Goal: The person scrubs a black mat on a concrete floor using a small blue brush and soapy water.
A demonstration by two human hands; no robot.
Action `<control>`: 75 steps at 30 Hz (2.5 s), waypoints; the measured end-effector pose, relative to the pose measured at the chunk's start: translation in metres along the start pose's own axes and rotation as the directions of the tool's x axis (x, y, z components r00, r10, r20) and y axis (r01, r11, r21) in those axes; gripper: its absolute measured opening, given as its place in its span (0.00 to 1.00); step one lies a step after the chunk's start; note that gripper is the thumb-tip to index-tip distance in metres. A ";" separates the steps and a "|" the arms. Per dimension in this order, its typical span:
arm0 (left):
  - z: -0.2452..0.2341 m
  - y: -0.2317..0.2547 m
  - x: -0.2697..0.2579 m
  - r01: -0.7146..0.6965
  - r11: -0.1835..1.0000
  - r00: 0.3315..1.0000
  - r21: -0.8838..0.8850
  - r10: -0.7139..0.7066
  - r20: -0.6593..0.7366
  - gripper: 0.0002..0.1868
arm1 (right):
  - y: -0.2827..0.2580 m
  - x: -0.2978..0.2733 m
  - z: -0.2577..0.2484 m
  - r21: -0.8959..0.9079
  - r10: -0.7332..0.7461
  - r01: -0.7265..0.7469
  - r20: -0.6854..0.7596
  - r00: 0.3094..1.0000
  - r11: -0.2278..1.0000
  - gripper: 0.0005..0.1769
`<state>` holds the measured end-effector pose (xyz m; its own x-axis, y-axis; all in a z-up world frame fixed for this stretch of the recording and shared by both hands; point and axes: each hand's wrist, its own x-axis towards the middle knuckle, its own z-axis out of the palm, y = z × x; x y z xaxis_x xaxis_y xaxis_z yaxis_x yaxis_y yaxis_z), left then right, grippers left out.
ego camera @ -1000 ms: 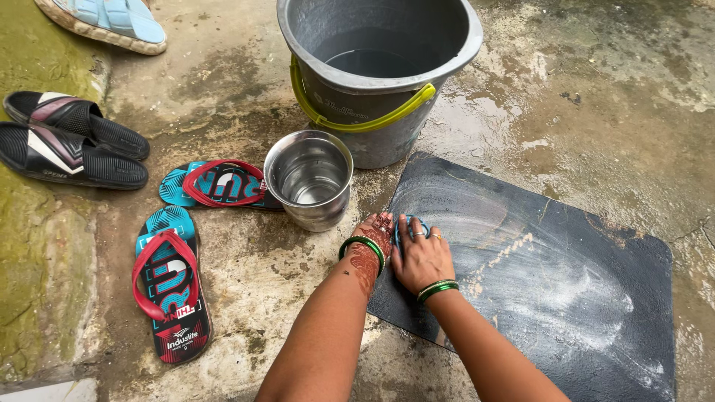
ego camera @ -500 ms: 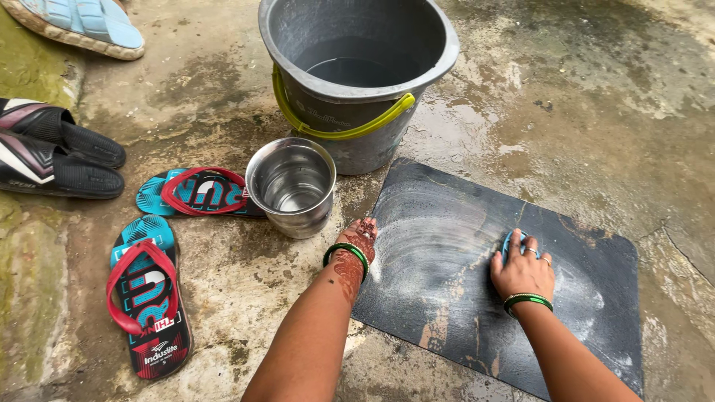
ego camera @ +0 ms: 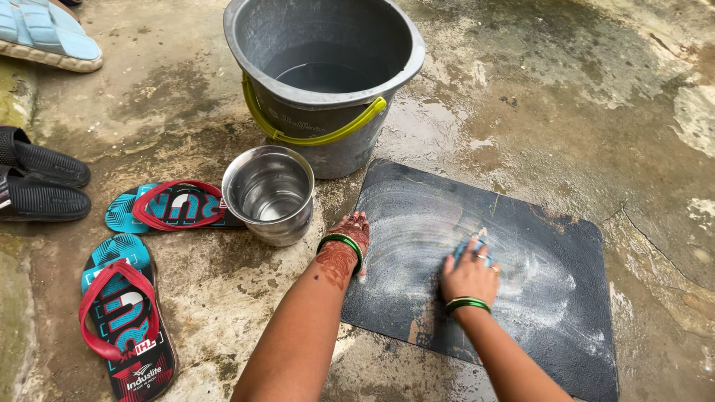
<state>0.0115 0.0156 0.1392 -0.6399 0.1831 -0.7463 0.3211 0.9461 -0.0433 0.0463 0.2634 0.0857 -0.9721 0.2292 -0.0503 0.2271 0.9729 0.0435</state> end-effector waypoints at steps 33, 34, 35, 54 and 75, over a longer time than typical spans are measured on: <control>-0.002 0.006 0.110 0.075 0.996 0.996 0.058 -0.072 -0.047 0.84 | -0.028 0.123 -0.015 -0.045 -0.459 0.457 -0.056 0.887 0.888 0.36; -0.001 0.006 0.118 0.087 0.994 0.996 0.069 -0.084 -0.037 0.85 | -0.019 0.129 -0.015 -0.054 -0.427 0.424 -0.069 0.901 0.904 0.36; 0.000 0.005 0.125 0.091 0.993 0.995 0.072 -0.089 -0.039 0.86 | -0.008 0.134 -0.014 -0.063 -0.395 0.391 -0.083 0.915 0.918 0.36; -0.009 0.003 0.074 0.029 1.000 0.993 -0.004 -0.029 -0.113 0.83 | 0.169 0.155 0.033 0.011 0.221 -0.222 -0.162 0.962 0.975 0.38; -0.024 -0.003 0.032 0.073 0.996 0.993 0.042 -0.069 -0.097 0.75 | -0.136 0.166 0.002 0.078 -0.452 0.445 0.132 0.882 0.892 0.47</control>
<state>-0.0270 0.0250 0.1313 -0.7255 0.1425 -0.6733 0.3022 0.9449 -0.1256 -0.1460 0.1694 0.0696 -0.9524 -0.2335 -0.1958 -0.2256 0.9723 -0.0617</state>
